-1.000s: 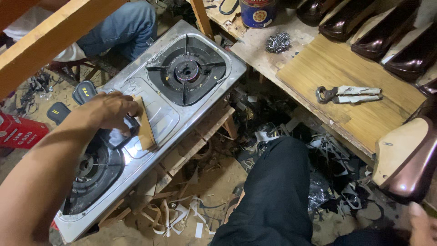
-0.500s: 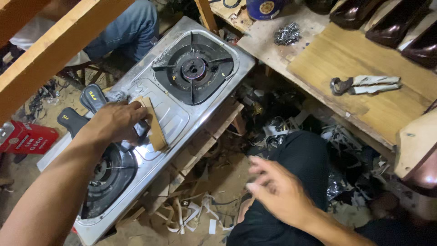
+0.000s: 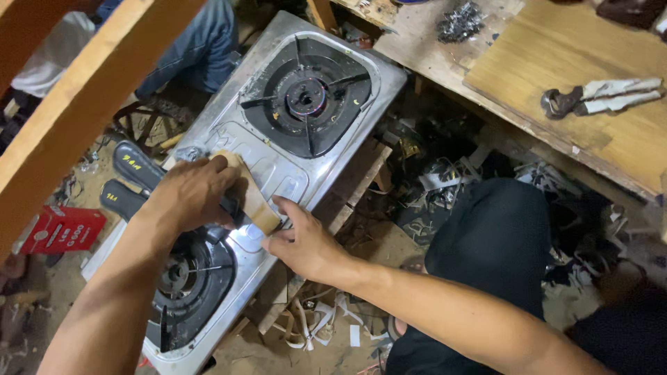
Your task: The person applies glue to the edges of shoe lasts and presses them together. They handle multiple lasts one at a time, using a small container of glue and occasionally using scissors to trim excess material.
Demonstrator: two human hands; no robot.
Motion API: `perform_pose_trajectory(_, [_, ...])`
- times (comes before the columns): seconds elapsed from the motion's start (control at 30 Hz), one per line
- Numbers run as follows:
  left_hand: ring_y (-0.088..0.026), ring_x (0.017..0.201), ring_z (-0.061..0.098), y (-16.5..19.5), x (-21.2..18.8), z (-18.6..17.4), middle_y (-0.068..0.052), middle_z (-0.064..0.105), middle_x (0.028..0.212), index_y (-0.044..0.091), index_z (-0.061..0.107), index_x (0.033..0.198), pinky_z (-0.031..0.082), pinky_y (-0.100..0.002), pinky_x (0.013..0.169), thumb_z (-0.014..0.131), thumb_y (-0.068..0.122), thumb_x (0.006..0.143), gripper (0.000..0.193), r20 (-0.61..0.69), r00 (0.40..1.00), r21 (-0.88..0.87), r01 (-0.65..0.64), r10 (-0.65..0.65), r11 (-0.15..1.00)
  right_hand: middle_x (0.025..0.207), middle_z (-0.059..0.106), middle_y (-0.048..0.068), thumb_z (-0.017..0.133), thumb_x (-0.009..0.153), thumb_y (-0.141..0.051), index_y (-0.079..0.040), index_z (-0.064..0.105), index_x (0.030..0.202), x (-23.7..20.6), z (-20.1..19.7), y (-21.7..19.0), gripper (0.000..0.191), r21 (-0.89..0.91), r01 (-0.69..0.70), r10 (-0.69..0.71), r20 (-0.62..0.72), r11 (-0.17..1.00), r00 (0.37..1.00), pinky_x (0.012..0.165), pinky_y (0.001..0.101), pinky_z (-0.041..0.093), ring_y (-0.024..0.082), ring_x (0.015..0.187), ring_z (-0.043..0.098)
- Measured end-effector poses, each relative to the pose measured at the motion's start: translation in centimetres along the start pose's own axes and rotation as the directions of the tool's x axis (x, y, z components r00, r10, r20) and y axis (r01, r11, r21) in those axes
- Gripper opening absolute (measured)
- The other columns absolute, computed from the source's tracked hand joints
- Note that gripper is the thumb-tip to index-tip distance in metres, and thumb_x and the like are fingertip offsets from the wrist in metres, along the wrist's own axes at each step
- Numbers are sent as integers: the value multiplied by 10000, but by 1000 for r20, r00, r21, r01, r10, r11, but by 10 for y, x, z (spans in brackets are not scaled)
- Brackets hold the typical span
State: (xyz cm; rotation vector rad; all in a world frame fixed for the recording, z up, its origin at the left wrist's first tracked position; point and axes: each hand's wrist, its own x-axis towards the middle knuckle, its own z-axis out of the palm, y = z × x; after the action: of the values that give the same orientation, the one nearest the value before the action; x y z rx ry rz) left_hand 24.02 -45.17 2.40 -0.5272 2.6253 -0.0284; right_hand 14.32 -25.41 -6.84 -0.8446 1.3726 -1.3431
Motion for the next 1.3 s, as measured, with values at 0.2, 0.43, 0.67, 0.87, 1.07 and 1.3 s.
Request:
perform_pose_trajectory(0.2, [-281, 1111, 606, 3, -6, 4, -38, 636, 1061, 150, 632, 1068, 490, -420, 943, 934, 459, 545, 679, -7, 1000, 35, -5, 6, 999, 1087, 686, 159, 777, 800, -234, 5, 384, 1505, 14, 6, 2, 841, -130, -6, -8, -108, 991, 994, 702, 374, 583, 274, 806, 717])
perform_pose_trajectory(0.43, [-285, 1062, 608, 2, -20, 11, -47, 660, 1051, 163, 645, 1147, 486, -426, 946, 911, 374, 563, 676, -118, 993, -47, -1, -4, 999, 971, 656, 236, 689, 862, -97, 40, 505, 1372, 14, -5, -7, 560, -701, 341, -359, 129, 626, 924, 620, 442, 583, 348, 710, 674])
perform_pose_trajectory(0.67, [-292, 1071, 615, -9, -24, 19, -55, 661, 1065, 101, 624, 1043, 490, -417, 957, 895, 307, 589, 567, -189, 981, -105, -66, 46, 992, 908, 687, 138, 621, 885, -28, -21, 610, 1282, 13, -54, -12, 397, -771, 428, -552, 121, 471, 825, 676, 415, 582, 318, 762, 693])
perform_pose_trajectory(0.87, [-297, 1061, 622, -6, -22, 17, -53, 657, 1036, 118, 633, 1060, 496, -417, 951, 909, 311, 570, 594, -181, 983, -78, -41, 26, 996, 961, 662, 124, 659, 865, -136, -6, 561, 1307, 7, -37, -14, 471, -693, 667, -763, 268, 272, 589, 706, 354, 555, 251, 836, 632])
perform_pose_trajectory(1.07, [-321, 1051, 619, -2, -25, 15, -75, 635, 1060, 117, 642, 1087, 508, -426, 916, 917, 306, 547, 635, -251, 966, -78, -87, 65, 993, 846, 642, 21, 619, 912, -19, -68, 645, 1296, 16, -31, -24, 388, -729, 659, -684, 387, 184, 619, 675, 329, 533, 192, 800, 612])
perform_pose_trajectory(1.3, [-297, 1068, 613, 6, -20, 12, -60, 610, 1118, 144, 631, 1131, 519, -394, 935, 929, 330, 557, 673, -130, 991, -45, -46, 40, 998, 778, 628, 68, 626, 900, -30, -39, 663, 1245, 19, -68, -21, 347, -769, 584, -684, 279, 261, 674, 658, 390, 535, 257, 767, 624])
